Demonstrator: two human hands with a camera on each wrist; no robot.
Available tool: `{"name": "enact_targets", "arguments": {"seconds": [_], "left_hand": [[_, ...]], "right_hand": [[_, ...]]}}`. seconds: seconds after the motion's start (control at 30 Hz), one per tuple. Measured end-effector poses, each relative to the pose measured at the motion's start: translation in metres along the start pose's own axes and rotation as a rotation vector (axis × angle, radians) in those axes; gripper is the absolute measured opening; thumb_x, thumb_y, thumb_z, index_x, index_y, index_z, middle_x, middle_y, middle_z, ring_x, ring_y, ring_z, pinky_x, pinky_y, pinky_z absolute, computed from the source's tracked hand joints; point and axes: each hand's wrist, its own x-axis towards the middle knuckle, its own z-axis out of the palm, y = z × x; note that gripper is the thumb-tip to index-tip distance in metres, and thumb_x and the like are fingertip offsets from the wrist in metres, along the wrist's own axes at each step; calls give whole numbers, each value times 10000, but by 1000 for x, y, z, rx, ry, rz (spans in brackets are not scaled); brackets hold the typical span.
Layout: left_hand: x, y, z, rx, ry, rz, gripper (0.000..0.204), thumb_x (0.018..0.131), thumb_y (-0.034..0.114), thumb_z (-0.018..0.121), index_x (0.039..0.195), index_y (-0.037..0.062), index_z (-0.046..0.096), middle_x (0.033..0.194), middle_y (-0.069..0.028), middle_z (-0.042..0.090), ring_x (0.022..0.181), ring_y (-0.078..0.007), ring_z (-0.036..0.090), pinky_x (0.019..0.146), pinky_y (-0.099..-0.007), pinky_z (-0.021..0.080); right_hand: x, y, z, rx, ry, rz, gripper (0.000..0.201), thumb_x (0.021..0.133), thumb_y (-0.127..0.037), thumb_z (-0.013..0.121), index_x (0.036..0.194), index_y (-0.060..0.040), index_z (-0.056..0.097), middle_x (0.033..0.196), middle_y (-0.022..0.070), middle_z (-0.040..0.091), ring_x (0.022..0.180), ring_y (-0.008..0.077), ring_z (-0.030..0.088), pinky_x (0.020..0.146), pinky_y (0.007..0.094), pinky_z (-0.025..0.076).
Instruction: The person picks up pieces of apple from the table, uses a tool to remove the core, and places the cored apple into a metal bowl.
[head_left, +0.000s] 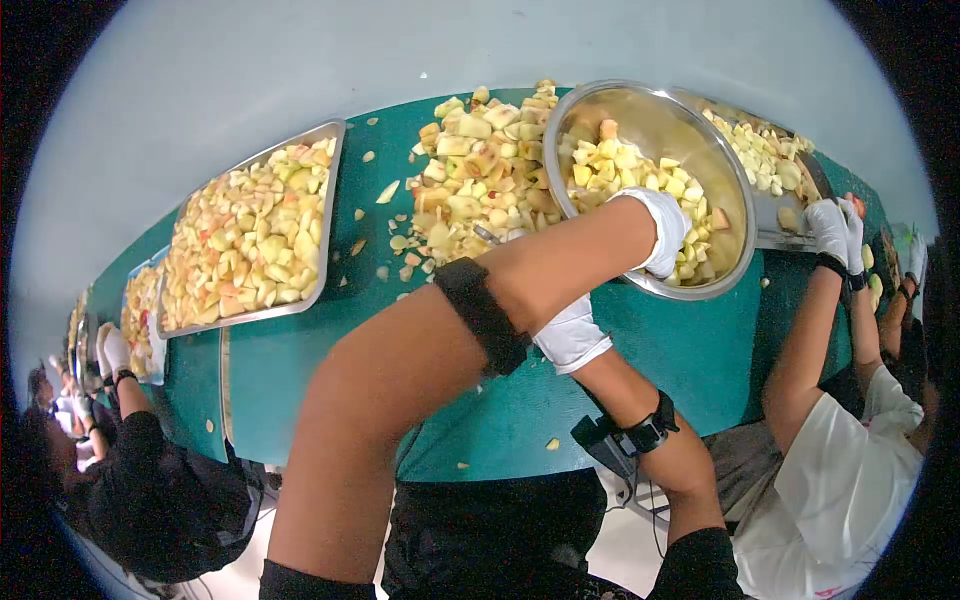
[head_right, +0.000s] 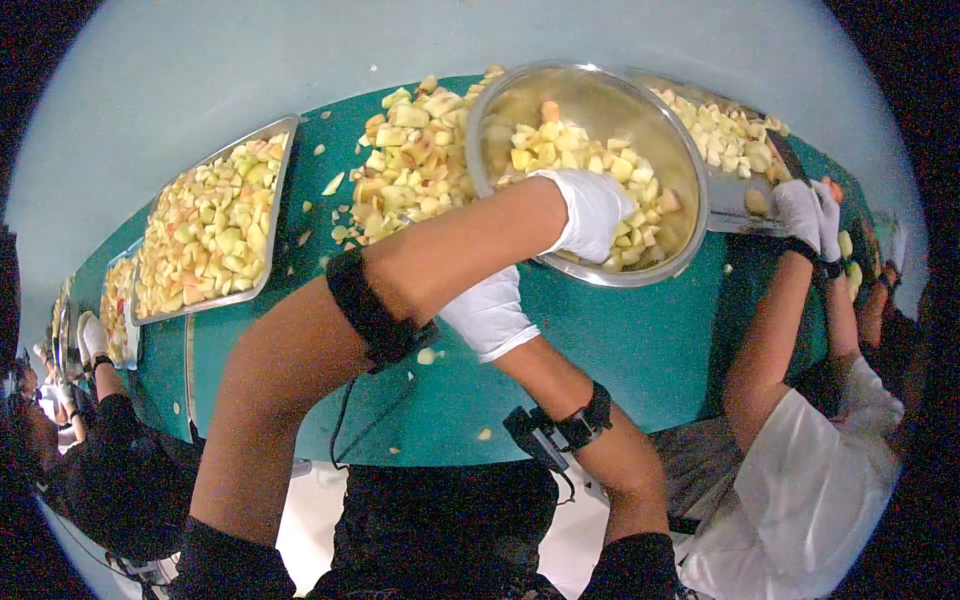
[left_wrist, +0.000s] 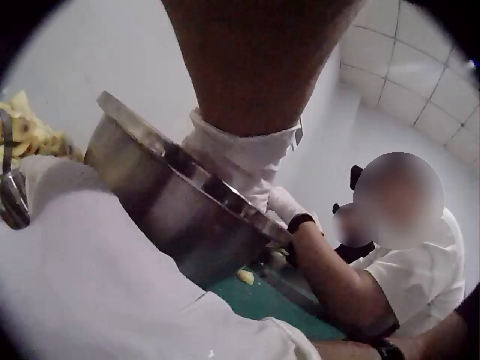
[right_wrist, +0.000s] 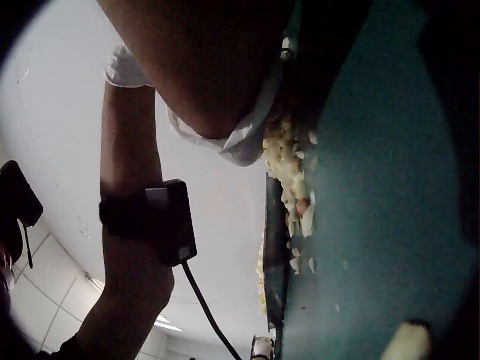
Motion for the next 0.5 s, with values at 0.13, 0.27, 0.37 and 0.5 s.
{"name": "enact_targets", "arguments": {"seconds": [0.13,0.27,0.37,0.5], "left_hand": [[6,-5,8,-60,-10,22,428,749,241,723,1134,58,762,1113,-165,756,1013,-322,730,854,-445,579],[11,-7,13,-77,-7,58,455,758,238,721,1174,55,743,1133,-165,752,1034,-326,725,868,-451,574],[5,-4,9,-71,-12,50,437,767,225,716,1169,56,745,1127,-168,752,1035,-331,725,867,-453,574],[-2,-3,5,-48,31,42,366,780,203,707,1108,52,767,1101,-169,757,1016,-338,729,860,-452,575]], "right_hand": [[12,30,32,-204,136,-153,590,1037,-447,526,1525,-140,403,1592,125,426,1467,322,388,1216,470,278],[-1,7,6,31,70,-54,594,1034,-455,526,1521,-135,409,1588,130,432,1464,323,393,1214,469,284],[-3,-1,-1,150,19,24,599,1031,-467,526,1516,-133,418,1580,135,443,1466,328,392,1210,472,290],[12,18,23,-215,186,-184,585,1017,-476,541,1484,-130,468,1542,148,491,1440,343,430,1190,477,325]]}}
